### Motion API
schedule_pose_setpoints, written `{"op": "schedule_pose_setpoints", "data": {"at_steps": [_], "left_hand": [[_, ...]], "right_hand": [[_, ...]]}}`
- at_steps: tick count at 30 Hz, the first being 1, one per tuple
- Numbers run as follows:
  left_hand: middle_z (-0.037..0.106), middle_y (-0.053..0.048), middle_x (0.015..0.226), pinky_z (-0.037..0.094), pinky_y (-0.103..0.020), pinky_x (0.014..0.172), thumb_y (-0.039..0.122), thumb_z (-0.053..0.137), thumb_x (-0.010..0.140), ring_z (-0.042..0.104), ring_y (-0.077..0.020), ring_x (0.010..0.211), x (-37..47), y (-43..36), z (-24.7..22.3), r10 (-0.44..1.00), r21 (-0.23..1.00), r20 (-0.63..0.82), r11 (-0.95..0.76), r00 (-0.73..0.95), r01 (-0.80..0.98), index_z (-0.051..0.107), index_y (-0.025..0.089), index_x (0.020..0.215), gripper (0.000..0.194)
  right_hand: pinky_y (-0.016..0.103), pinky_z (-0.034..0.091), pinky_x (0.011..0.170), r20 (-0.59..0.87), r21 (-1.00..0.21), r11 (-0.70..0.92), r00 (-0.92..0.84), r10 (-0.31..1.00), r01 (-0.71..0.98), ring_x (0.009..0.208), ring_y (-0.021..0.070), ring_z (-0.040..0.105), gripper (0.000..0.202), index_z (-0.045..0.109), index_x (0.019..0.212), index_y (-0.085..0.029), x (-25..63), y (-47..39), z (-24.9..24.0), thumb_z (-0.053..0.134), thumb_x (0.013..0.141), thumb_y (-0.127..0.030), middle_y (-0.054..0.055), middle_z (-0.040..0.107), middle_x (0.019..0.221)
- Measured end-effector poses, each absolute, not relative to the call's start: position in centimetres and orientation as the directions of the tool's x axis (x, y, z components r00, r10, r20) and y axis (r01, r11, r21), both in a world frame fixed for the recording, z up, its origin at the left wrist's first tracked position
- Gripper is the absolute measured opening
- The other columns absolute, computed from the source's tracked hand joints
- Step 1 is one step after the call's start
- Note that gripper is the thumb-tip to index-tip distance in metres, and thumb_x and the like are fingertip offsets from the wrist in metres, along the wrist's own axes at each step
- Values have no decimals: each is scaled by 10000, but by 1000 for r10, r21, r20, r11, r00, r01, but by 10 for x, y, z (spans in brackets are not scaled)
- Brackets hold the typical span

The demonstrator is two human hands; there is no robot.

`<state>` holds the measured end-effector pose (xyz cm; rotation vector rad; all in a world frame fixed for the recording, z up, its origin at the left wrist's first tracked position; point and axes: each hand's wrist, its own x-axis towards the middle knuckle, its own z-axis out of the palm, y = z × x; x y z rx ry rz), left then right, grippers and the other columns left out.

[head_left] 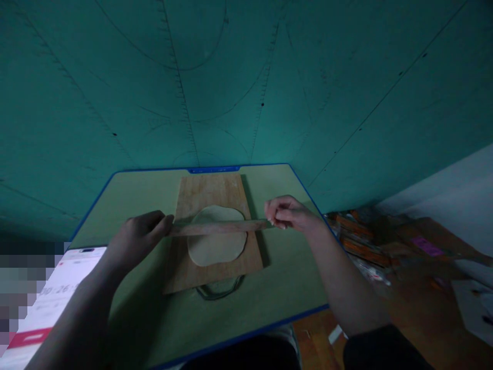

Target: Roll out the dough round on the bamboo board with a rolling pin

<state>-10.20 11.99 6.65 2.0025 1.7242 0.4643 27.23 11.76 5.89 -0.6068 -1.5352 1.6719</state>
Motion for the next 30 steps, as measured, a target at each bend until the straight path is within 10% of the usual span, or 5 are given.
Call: {"op": "schedule_pose_setpoints", "data": {"at_steps": [11, 20, 24, 30], "left_hand": [[583, -24, 600, 380, -310, 559, 586, 329, 867, 550, -196, 561, -96, 121, 73, 975, 439, -149, -83, 164, 895, 561, 227, 709, 455], [687, -139, 1152, 543, -426, 887, 427, 442, 958, 651, -284, 1067, -80, 103, 71, 852, 414, 440, -473, 284, 778, 642, 168, 1157, 383], [650, -155, 1331, 456, -543, 1037, 298, 554, 922, 581, -331, 1250, -61, 100, 59, 719, 242, 381, -684, 581, 689, 640, 193, 1255, 360], [734, -104, 1111, 501, -434, 860, 253, 570, 971, 674, -271, 998, -50, 101, 51, 770, 188, 301, -626, 562, 757, 687, 215, 1110, 186]], "right_hand": [[158, 299, 385, 58, -990, -27, -564, 823, -142, 433, 36, 424, 233, 638, 772, -181, 270, 118, 63, 798, 750, -349, -68, 590, 626], [184, 329, 422, 54, -995, 88, -483, 874, 47, 471, 65, 448, 291, 633, 792, -180, 216, 97, 80, 594, 925, -436, -41, 561, 624], [205, 388, 517, 92, -958, 214, -500, 861, 193, 588, 93, 526, 175, 683, 881, -176, 197, 90, 91, 626, 891, -342, -17, 614, 701], [238, 400, 578, 215, -817, 370, -361, 907, 442, 655, 121, 540, 109, 639, 765, -195, 206, 94, 81, 576, 848, -227, -11, 599, 729]]}}
